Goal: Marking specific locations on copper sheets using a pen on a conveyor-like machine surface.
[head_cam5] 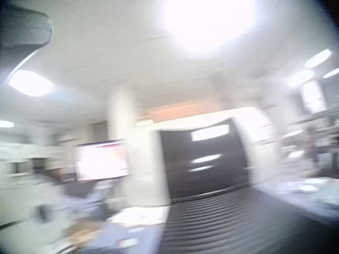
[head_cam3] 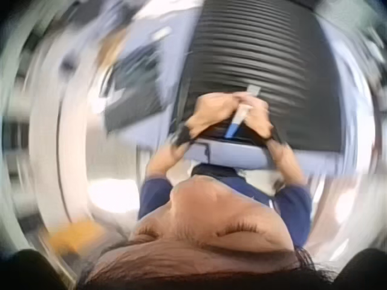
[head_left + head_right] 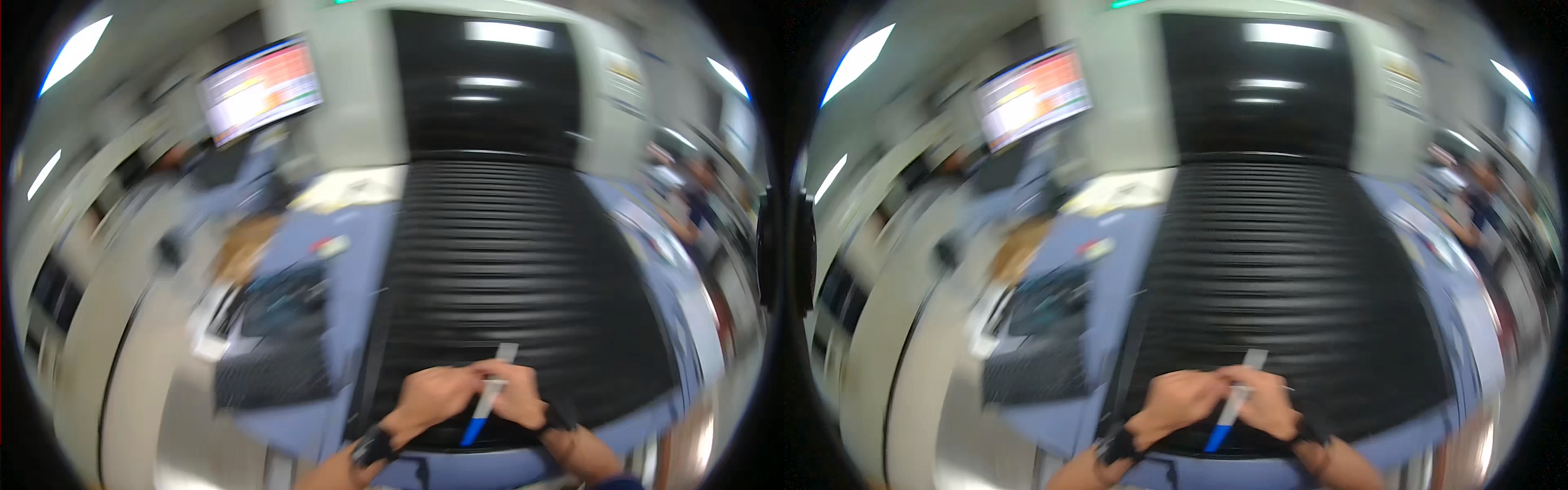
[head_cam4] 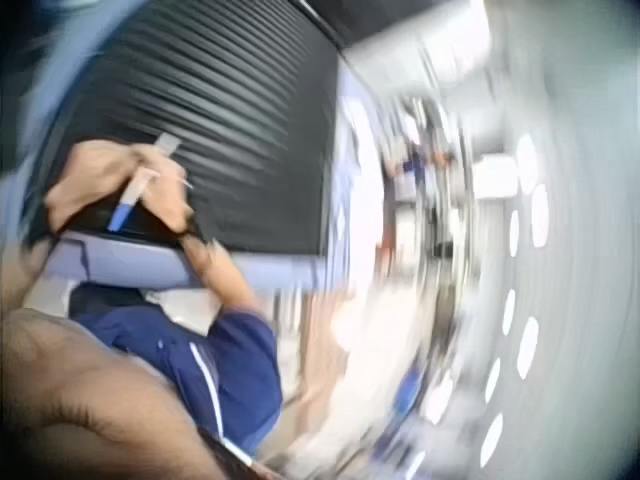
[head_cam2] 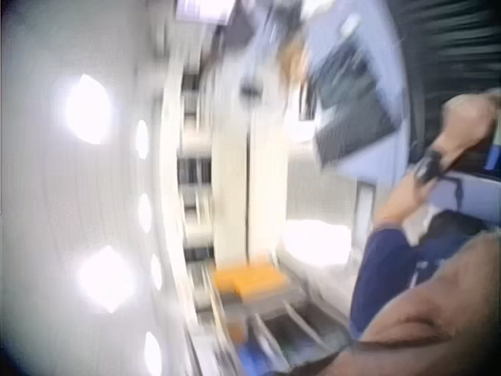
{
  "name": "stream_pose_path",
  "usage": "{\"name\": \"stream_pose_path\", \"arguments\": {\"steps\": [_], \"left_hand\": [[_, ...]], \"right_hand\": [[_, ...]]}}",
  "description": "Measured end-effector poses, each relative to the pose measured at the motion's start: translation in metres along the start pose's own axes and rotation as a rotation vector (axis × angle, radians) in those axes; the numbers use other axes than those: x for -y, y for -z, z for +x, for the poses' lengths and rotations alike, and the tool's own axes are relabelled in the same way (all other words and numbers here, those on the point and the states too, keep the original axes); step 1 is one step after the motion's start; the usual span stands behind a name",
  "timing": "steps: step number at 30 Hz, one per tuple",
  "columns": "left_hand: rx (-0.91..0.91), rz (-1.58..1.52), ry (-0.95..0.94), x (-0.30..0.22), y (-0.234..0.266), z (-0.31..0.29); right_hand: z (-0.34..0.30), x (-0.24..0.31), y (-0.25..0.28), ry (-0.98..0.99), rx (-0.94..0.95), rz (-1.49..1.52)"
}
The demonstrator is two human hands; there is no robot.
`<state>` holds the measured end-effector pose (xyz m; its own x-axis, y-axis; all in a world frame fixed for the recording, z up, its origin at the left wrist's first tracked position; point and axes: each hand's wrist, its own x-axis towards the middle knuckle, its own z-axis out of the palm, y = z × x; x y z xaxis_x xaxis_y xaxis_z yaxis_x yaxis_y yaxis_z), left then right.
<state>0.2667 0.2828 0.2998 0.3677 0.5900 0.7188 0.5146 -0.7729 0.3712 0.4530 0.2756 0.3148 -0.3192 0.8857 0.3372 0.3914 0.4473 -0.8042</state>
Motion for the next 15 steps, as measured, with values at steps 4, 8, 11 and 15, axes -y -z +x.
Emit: {"name": "stream_pose_path", "arguments": {"steps": [4, 8, 11, 15], "left_hand": [[0.303, -0.038, 0.295, 0.007, -0.002, -0.002], [0.354, 0.17, 0.335, -0.03, 0.007, 0.012], [0.321, 0.049, 0.29, -0.013, -0.002, -0.003], [0.212, -0.088, 0.272, 0.005, -0.003, -0.014]], "right_hand": [[-0.002, -0.027, -0.001, 0.109, -0.025, 0.059], [-0.007, -0.033, 0.003, 0.295, -0.122, 0.131], [-0.02, -0.023, -0.001, 0.243, -0.229, 0.075], [-0.012, -0.019, -0.008, 0.232, -0.212, 0.062]]}}
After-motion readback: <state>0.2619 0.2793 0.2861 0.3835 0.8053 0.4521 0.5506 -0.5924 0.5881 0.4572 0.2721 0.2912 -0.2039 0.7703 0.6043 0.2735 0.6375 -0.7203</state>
